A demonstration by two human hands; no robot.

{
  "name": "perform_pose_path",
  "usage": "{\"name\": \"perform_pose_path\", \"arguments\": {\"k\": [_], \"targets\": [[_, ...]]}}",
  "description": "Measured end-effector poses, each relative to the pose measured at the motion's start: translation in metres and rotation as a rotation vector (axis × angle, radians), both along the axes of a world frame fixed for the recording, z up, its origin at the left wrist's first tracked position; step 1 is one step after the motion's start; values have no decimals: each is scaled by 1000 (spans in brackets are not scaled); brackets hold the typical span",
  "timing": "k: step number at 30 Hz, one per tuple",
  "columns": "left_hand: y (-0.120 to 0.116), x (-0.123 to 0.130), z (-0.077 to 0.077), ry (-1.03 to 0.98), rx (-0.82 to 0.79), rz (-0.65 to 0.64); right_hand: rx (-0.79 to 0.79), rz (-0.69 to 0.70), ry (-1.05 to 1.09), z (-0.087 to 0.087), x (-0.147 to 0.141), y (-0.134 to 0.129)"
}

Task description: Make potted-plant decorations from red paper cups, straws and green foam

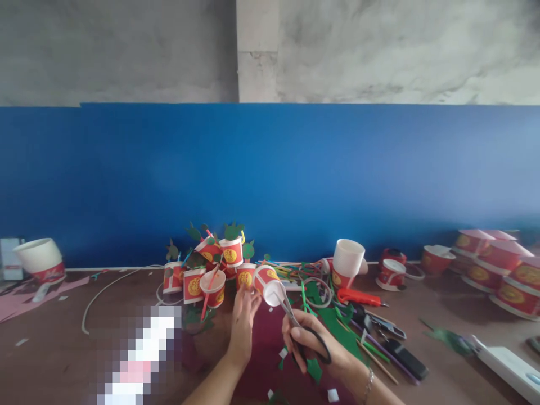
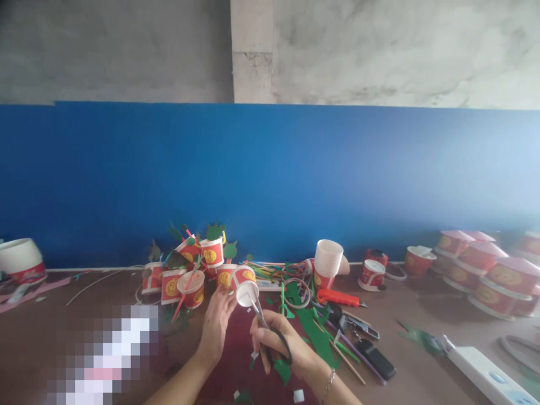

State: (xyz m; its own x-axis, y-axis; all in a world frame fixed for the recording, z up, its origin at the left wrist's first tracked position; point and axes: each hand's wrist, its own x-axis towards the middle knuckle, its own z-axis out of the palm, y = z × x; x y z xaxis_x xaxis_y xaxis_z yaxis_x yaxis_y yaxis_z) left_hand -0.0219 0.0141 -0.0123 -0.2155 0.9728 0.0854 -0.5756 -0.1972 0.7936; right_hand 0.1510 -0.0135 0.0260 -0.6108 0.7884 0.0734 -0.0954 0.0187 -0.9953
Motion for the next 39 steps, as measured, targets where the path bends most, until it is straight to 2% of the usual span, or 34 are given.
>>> {"name": "perform_pose_path", "arguments": {"k": [3,9,17,19,21,24,26,28,32,35,39], "targets": [[2,3,0,-204,-69,-209,-42,43,-17,-8,-5,-4],[-6,3,10,-341,-276,-378,-38,109,-185,-15,-10,-5],[-9,0,12,-381,-282,-381,75,-1,-491,-15,-13,-10],[-8,0,11,-381,-276,-378,176,-39,-572,-10,-14,-12],[-7,0,10,-375,-264,-352,344,-88,-709,-4,-13,-14],[-5,-1,7,-324,-218,-313,576,-124,-985,6,-9,-18],[-3,-2,4,-246,-146,-283,629,-124,-1125,12,-6,-19],[-2,-2,2,-108,-77,-195,579,-165,-1212,17,-4,-19],[-5,1,3,195,-22,-22,484,-376,-1262,16,-6,-14],[-12,6,9,295,38,-64,501,-500,-1242,7,-9,-5],[-19,10,12,437,151,-175,391,-496,-1109,-10,-9,8]]}}
